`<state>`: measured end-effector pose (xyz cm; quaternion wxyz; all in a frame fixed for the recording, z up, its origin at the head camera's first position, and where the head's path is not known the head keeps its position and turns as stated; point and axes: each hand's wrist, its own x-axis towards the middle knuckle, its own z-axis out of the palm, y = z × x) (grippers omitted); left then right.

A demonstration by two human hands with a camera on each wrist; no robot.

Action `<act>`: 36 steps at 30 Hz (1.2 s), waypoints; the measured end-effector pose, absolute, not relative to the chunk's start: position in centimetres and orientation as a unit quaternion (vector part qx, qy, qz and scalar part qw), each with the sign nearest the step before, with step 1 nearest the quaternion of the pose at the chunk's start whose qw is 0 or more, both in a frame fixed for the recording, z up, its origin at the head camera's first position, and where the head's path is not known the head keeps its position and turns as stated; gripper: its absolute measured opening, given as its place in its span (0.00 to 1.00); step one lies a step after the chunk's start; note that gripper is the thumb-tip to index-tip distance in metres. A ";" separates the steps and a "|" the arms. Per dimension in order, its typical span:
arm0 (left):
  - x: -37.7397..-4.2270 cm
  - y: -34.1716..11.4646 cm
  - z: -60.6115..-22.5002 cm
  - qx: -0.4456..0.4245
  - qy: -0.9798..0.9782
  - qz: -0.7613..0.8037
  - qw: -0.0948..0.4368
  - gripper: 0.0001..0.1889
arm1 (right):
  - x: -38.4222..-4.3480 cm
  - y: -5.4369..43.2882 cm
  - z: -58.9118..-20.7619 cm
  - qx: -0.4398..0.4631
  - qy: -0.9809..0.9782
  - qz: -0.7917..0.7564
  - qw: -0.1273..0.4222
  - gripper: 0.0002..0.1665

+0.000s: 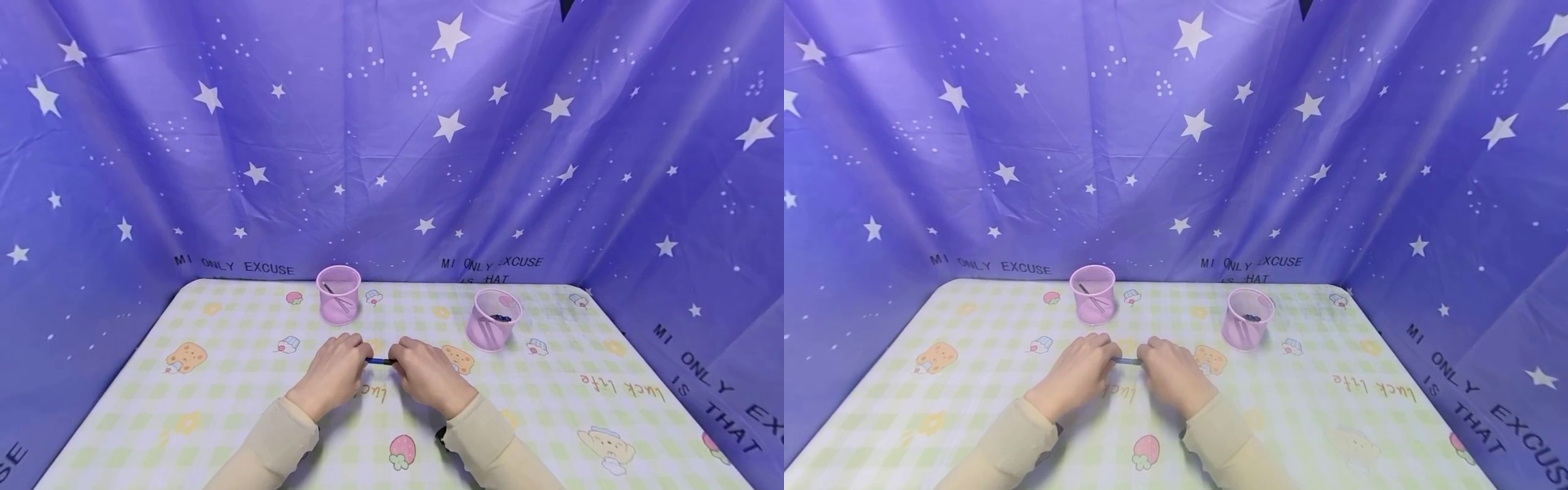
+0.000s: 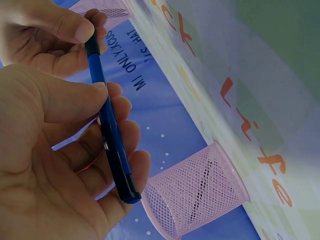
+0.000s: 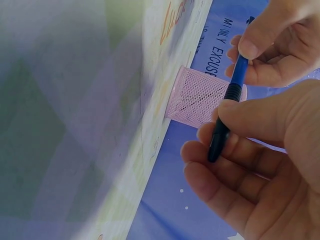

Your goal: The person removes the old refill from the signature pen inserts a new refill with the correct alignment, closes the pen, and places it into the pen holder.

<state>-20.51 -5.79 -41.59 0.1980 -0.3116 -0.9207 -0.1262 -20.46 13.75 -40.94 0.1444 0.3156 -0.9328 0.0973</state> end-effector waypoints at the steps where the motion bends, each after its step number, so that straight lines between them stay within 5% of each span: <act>1: -20.5 -5.8 -41.6 -0.311 -0.921 -0.126 0.198 0.06 | -20.4 13.8 -40.9 0.316 -0.933 0.096 0.145 0.05; 36: -20.5 -5.8 -41.4 -0.315 -0.917 -0.141 0.202 0.09 | -20.5 13.7 -41.2 0.319 -0.932 0.099 0.141 0.06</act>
